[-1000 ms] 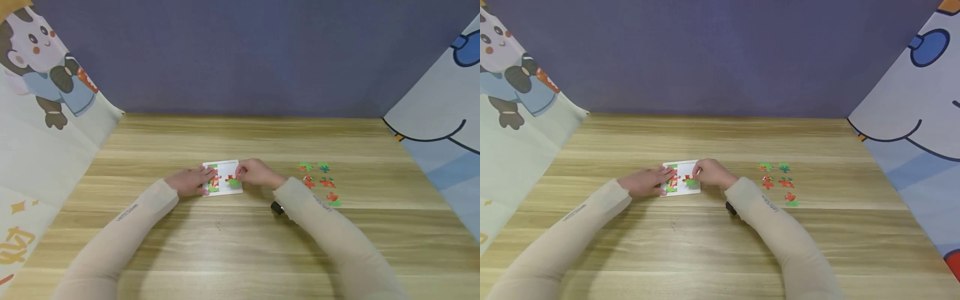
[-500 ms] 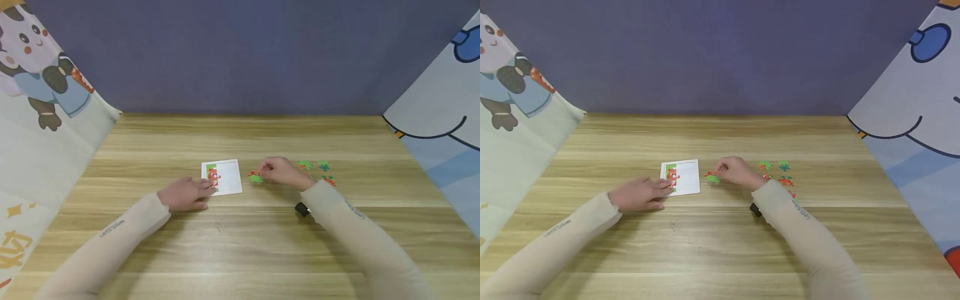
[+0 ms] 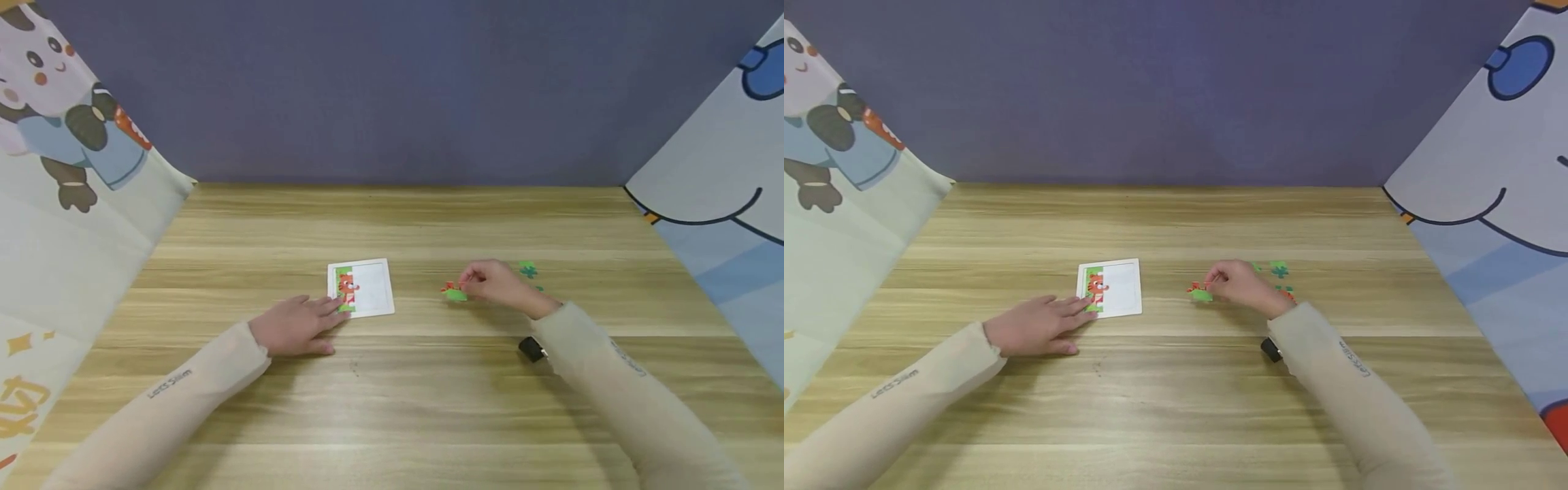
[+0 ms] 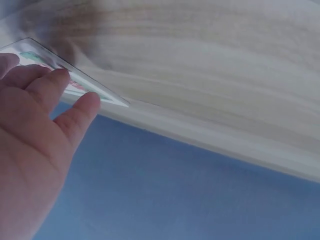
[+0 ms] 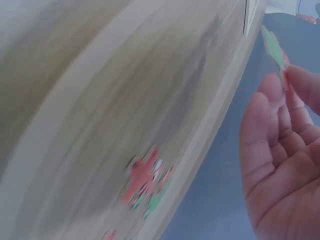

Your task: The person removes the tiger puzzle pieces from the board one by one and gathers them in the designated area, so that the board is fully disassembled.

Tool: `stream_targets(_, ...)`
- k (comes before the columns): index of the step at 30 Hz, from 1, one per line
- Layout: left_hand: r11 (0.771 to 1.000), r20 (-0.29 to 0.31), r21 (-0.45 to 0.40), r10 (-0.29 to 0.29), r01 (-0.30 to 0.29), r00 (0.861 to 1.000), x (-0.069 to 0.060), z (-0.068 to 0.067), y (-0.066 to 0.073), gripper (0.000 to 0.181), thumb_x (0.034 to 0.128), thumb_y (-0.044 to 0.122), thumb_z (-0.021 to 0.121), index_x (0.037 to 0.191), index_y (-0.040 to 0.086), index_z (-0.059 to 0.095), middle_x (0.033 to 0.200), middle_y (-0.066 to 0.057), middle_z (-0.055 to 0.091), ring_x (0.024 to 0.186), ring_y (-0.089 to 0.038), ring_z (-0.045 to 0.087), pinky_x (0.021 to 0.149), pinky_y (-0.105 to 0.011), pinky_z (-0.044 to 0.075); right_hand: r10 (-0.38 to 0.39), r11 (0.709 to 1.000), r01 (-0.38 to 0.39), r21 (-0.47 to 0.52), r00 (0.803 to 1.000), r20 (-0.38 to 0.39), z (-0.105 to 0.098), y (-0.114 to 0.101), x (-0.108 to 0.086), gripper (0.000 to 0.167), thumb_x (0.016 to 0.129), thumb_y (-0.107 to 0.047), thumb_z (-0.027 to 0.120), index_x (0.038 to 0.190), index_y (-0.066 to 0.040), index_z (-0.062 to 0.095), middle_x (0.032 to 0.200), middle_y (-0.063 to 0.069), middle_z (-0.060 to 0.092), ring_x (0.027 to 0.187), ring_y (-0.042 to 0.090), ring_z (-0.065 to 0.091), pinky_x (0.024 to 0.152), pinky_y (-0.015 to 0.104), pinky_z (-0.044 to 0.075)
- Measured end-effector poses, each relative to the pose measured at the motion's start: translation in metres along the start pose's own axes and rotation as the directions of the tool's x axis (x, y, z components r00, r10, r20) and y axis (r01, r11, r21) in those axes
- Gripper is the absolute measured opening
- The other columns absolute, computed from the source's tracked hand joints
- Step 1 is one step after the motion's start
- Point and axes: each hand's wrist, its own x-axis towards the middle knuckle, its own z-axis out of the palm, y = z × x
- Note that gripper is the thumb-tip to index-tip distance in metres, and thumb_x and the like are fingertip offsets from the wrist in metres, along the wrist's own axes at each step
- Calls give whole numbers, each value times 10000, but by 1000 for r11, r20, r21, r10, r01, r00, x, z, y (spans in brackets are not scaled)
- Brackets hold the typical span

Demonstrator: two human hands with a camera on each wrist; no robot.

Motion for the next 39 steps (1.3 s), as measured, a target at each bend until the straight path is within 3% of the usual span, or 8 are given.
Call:
stream_targets(10,996,68,-47,-78,81,995,-3,-2,-4,730,909,538,542,1443,53,427,1477,-232,361,1362,-396,326,1030,-607,309,12,1000,-11,-14,999,32,-17,19,-23,136,929,-28,533,996,51,621,687,41,555,595,141,468,552,268,429)
stream_targets(17,992,112,-63,-103,110,988,-3,-2,-8,758,895,566,542,1453,68,415,1506,-208,323,1387,-393,276,1048,-613,275,83,996,-84,17,996,20,-30,33,-38,200,954,-123,569,1059,42,610,669,52,545,505,93,407,463,253,382)
stream_targets(21,988,144,-84,-114,127,983,-2,-2,-11,770,896,573,535,1473,86,384,1526,-195,288,1398,-394,247,1056,-617,255,119,991,-121,55,992,31,-34,38,-43,212,952,-114,561,1075,57,587,682,53,552,505,99,424,474,263,400)
stream_targets(31,990,119,-92,-93,104,989,4,-4,-24,718,921,552,521,1479,123,384,1528,-189,280,1378,-431,266,1045,-626,268,199,963,-215,160,973,113,-40,46,-44,286,952,-100,560,1134,121,564,829,44,620,711,129,593,650,278,536)
stream_targets(39,984,113,-127,-110,124,987,8,-2,-28,697,929,541,517,1481,139,382,1538,-169,268,1395,-407,244,1058,-621,250,217,951,-244,190,964,152,-44,53,-43,305,937,-76,585,1127,160,546,810,29,626,692,115,609,640,268,545)
